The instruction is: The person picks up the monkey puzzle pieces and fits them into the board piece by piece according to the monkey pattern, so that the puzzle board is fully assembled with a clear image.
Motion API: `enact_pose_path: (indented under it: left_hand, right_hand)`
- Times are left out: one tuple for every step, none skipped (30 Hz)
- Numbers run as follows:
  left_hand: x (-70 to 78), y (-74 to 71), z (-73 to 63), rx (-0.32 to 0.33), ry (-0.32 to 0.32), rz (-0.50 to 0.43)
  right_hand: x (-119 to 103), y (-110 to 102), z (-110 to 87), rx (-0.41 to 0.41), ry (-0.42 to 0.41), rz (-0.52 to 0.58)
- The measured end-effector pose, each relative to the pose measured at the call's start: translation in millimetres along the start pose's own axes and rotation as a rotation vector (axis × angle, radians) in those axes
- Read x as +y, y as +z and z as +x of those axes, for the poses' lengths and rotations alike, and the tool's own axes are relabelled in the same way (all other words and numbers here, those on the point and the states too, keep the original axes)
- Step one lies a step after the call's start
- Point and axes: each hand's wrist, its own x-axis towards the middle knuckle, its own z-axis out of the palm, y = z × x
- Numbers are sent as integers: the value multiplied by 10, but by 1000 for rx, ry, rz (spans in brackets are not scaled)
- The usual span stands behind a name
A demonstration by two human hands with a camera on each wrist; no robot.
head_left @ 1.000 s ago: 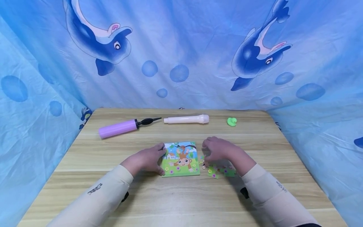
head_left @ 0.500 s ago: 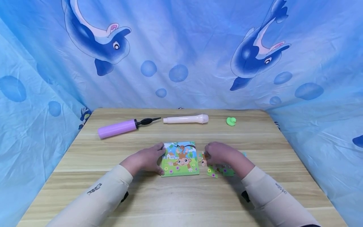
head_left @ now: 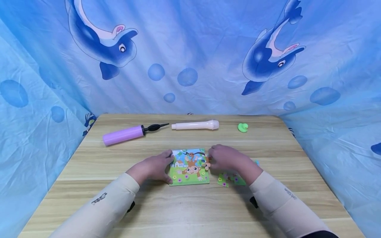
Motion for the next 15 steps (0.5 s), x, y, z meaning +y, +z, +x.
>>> enact_pose_path:
  left_hand:
    - [-1, -1, -3, 0, 0, 2]
    - [-2, -3, -5, 1, 1, 4]
    - [-3, -4, -9, 1, 3, 3]
    - [-3, -7, -11, 2, 5, 4]
    - [-5, -8, -13, 3, 6, 4]
    - [-6, -10, -15, 4, 8, 4]
    - [-5, -12, -17, 5, 10, 2]
    - [-4, -14, -18, 6, 11, -1]
    - [-4, -15, -18, 6, 13, -3]
    - [-4, -18, -15, 7, 13, 0]
    - [-5, -19, -14, 6, 13, 2]
    - [-4, -23, -15, 7, 13, 2]
    - [-3, -26, -15, 6, 13, 2]
    - [-4, -27, -13, 4, 13, 2]
    - [-4, -29, -10, 3, 14, 4]
  right_hand:
    - [-40, -8, 22, 13, -24, -22]
    - [-82, -15, 47, 23, -49, -36]
    - [-124, -19, 73, 32, -70, -54]
    - [-166, -20, 102, 39, -91, -68]
    - [-207, -17, 132, 45, -109, -82]
    - [-248, -16, 163, 50, -129, -91]
    - [-285, -14, 194, 54, -149, -97]
    - [-318, -11, 225, 55, -165, -102]
    - [-349, -3, 257, 54, -181, -110]
    - [-376, 4, 289, 51, -193, -113]
    - [-402, 10, 318, 47, -201, -115]
    - [-424, 15, 342, 40, -207, -117]
    - [-441, 22, 362, 32, -208, -128]
    - [-453, 31, 377, 22, -205, -144]
    - [-462, 39, 388, 14, -203, -154]
